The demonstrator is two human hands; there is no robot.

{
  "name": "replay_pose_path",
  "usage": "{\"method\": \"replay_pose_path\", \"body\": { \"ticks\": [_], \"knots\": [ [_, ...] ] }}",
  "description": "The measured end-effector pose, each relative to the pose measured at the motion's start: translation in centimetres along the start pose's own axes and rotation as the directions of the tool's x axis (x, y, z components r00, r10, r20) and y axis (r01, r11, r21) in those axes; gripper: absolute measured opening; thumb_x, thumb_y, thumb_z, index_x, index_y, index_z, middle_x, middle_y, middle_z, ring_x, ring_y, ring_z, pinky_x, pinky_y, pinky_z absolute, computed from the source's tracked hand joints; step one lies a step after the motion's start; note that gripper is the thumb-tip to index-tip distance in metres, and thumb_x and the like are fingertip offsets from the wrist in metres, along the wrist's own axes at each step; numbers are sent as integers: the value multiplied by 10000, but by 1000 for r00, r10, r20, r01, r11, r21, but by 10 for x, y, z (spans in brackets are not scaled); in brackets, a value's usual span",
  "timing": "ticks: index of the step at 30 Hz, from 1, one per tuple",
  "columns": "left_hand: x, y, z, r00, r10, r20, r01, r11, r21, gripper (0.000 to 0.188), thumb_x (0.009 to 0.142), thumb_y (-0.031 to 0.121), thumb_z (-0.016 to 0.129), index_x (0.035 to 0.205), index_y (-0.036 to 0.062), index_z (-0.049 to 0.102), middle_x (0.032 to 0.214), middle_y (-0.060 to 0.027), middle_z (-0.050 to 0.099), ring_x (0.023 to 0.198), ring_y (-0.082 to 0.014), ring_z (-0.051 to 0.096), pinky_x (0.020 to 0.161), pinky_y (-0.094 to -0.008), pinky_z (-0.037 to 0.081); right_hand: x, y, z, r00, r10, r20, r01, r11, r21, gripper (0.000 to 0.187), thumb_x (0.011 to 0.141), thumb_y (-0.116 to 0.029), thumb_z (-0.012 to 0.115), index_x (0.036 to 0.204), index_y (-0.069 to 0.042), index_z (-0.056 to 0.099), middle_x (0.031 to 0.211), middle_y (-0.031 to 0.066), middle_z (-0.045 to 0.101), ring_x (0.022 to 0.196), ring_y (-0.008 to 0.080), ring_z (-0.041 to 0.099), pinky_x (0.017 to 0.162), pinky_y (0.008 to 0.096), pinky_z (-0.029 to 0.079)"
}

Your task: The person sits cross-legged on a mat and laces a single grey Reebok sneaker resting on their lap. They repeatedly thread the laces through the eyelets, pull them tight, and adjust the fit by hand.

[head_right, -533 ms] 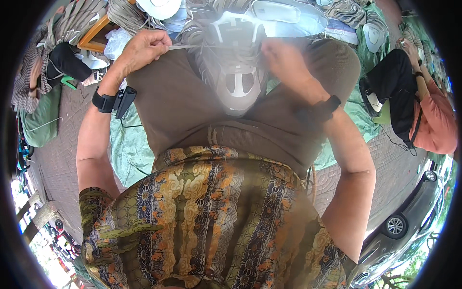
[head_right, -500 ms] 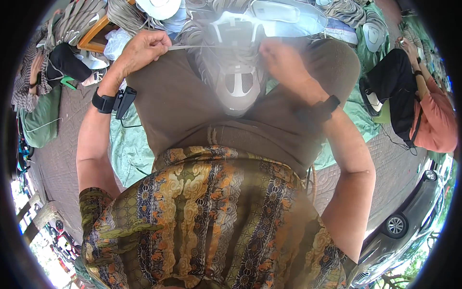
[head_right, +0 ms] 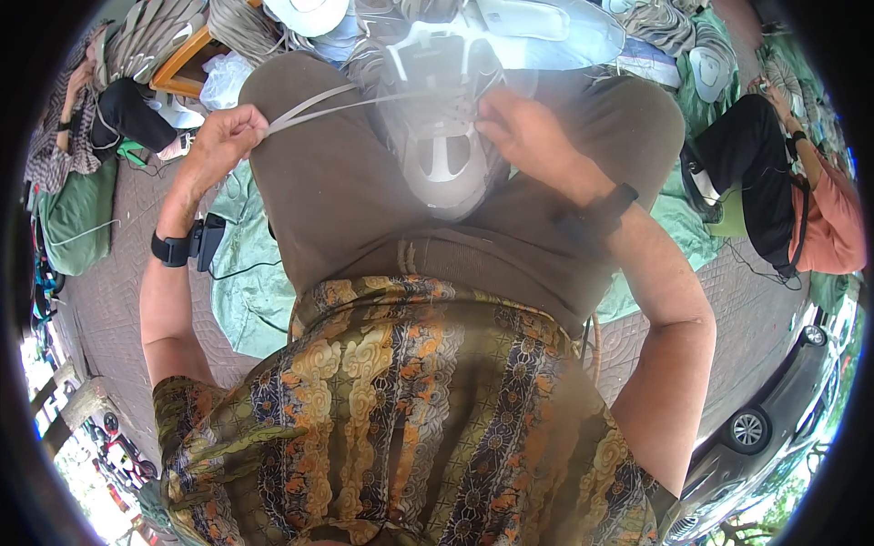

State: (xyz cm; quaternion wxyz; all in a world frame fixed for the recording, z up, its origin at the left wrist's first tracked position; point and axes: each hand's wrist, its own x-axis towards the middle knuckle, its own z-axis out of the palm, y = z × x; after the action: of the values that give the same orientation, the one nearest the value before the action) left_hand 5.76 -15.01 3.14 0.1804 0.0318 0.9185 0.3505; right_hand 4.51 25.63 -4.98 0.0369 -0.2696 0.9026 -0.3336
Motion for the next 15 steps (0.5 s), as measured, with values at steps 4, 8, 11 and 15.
{"method": "replay_pose_path", "body": {
  "ticks": [4,8,11,15],
  "knots": [
    [7,-10,-8,986,163,-46,-162,987,27,76,905,91,577,850,40,576,660,56,477,639,-47,439,575,-229,357,12,-27,12,986,-98,-131,83,990,-115,235,845,-122,697,1013,-47,552,865,122,592,725,281,608,647,378,500],
    [-10,16,-19,925,348,-151,-302,917,263,71,907,91,572,895,21,569,626,-38,477,604,-96,455,568,-285,395,18,-39,19,983,-144,-112,102,944,-313,224,781,-72,666,973,-73,551,932,142,553,785,373,612,638,445,510],
    [-22,36,-39,912,342,-226,-270,917,295,45,859,52,577,860,8,568,666,-164,550,610,-316,557,593,-364,444,18,-36,16,991,-115,-68,93,960,-265,153,805,-54,629,926,-69,536,901,153,553,758,385,601,619,446,506],
    [-26,19,-77,898,326,-297,-238,926,294,46,838,29,583,871,-3,585,667,-167,555,597,-297,549,588,-349,445,31,-18,-3,998,39,53,-48,983,180,97,854,-97,599,928,-59,550,790,105,582,658,234,612,569,374,501]
  ]
}}
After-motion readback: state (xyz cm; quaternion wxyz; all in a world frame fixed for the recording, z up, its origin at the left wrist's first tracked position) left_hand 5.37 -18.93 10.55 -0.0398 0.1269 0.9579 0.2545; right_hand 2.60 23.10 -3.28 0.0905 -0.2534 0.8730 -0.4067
